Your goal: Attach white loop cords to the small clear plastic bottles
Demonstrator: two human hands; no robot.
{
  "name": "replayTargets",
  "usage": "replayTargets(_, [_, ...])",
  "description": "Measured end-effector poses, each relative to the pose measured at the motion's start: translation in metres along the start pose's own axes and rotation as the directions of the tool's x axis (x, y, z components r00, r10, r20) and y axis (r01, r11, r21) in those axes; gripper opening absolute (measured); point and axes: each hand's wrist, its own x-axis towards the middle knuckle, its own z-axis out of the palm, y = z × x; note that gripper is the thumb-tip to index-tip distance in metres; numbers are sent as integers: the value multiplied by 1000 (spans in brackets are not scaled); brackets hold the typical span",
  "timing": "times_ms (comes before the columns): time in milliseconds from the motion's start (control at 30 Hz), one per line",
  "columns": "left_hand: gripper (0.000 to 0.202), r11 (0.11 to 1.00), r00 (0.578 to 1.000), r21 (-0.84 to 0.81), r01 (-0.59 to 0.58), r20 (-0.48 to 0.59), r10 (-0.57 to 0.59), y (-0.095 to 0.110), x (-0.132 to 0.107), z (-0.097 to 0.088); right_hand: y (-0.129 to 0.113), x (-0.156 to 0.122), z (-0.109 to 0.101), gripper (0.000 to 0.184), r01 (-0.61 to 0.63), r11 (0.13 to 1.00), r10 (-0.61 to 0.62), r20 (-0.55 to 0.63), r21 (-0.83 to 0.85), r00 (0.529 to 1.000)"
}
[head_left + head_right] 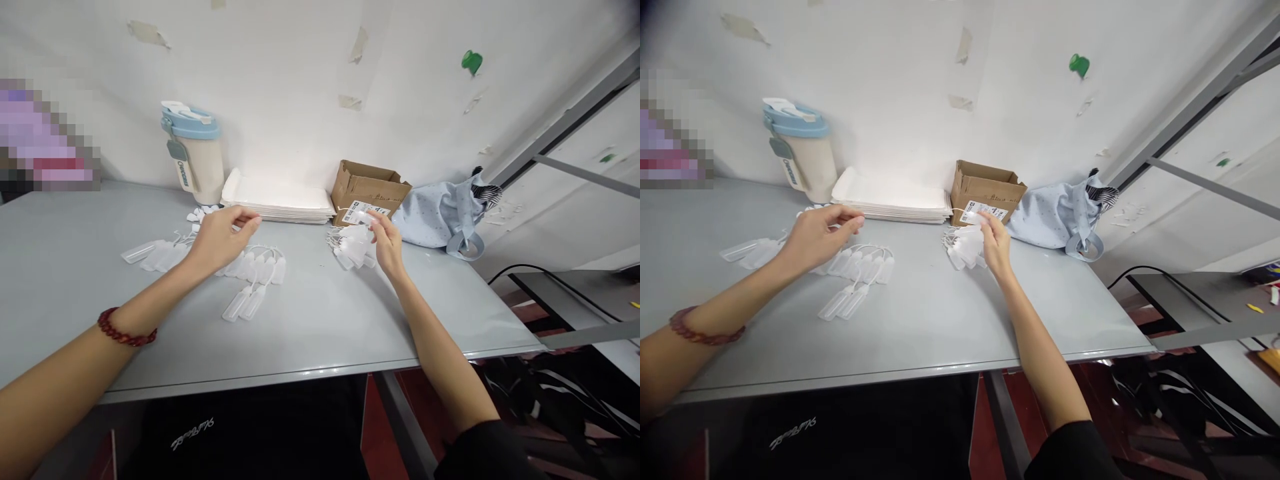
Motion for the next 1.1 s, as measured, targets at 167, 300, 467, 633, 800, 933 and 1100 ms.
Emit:
replayTargets(167, [27,999,994,26,20,-104,-17,-2,4,-5,23,12,-9,36,-28,999,28,-27,-19,999])
replayTargets(300, [33,999,994,47,12,-107,-7,-6,6,-8,25,11,0,36,-121,992,121,-4,-18,993])
replayTargets(467, [36,997,995,76,15,-97,-7,-15,10,-12,32,8,10,39,-260,960,264,-30,101,964])
replayTargets(633, [35,997,996,71,24,-92,-17,-20,13,-12,37,10,10,42,-365,897,398,-98,248,912])
replayTargets(800, [32,997,995,75,34,-97,-26,-22,16,-15,34,12,6,32,-334,916,364,-106,223,926])
replayTargets(933, [34,982,997,178,60,-57,-50,-26,18,-28,26,11,3,24,-229,968,246,-200,104,948])
replayTargets(1100, [35,918,998,392,61,5,-68,-44,27,-40,-1,0,7,22,-92,994,78,-225,-54,971])
